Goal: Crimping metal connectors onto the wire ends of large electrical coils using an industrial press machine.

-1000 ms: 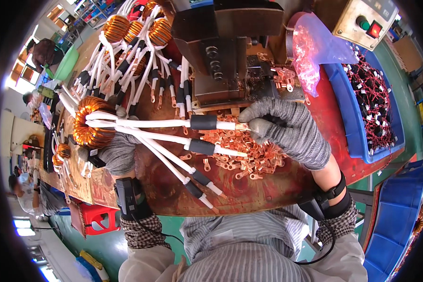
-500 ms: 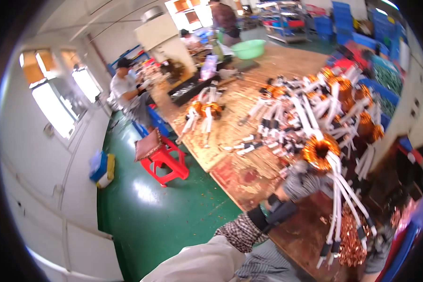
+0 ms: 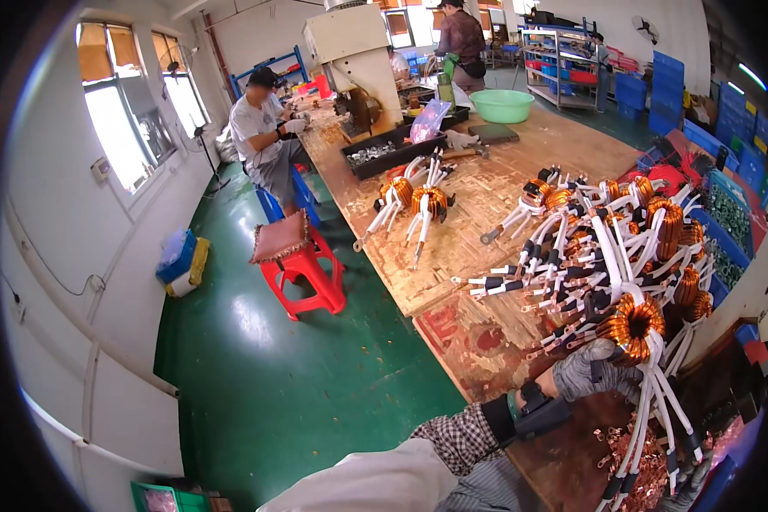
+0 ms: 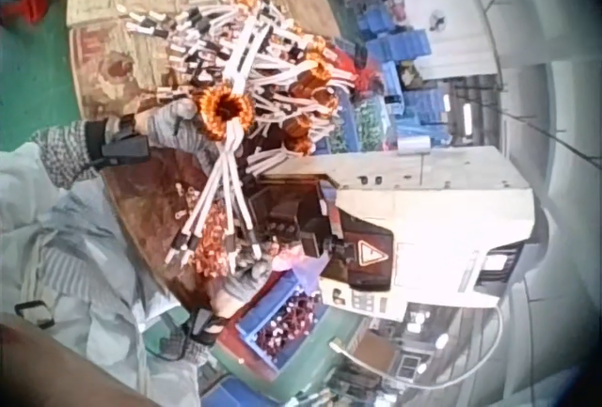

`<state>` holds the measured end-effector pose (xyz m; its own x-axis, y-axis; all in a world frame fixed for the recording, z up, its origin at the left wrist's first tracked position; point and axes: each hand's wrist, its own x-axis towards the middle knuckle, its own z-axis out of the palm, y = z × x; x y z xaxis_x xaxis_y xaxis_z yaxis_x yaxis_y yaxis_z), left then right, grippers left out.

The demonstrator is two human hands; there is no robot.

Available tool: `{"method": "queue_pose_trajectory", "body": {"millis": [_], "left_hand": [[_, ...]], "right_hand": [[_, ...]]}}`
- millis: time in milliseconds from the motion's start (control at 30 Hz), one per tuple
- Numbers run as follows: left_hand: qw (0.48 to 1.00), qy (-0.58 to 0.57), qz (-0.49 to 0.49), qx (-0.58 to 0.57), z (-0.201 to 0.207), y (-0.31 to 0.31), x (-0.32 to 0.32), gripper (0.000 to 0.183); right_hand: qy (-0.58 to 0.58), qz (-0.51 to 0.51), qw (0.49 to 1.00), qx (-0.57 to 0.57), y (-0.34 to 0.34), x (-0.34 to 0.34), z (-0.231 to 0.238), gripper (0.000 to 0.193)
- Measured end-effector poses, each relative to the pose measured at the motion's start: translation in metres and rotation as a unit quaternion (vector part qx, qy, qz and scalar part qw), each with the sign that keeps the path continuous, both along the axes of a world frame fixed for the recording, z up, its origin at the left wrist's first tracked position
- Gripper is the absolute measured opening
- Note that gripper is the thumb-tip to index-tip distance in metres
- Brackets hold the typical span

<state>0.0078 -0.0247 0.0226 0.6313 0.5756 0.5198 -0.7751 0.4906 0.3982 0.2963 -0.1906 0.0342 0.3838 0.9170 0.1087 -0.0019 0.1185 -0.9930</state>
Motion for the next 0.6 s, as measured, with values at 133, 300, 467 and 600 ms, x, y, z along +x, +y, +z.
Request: {"method": "queue_pose_trajectory", "body": {"millis": [133,300,467,600], "left_hand": [[0.998,0.038,-0.044,-0.006,0.016,-0.012,-0.002,0.084],[0.997,0.038,0.073,-0.003,0.027,-0.023,-0.005,0.073],[0.995,0.052,0.068,-0.043,0.002,-0.007,-0.014,0.060],[0.984,0.078,0.130,-0.094,-0.027,0.013,-0.027,0.049]], "right_hand": [[0.006,0.004,1.000,0.015,-0.002,0.009,0.002,0.040],[0.008,-0.007,0.999,0.035,-0.024,0.021,0.001,0.041],[0.018,-0.063,0.996,0.059,-0.025,0.003,0.006,0.036],[0.062,-0.017,0.998,-0.006,0.001,-0.031,0.029,0.027]]}}
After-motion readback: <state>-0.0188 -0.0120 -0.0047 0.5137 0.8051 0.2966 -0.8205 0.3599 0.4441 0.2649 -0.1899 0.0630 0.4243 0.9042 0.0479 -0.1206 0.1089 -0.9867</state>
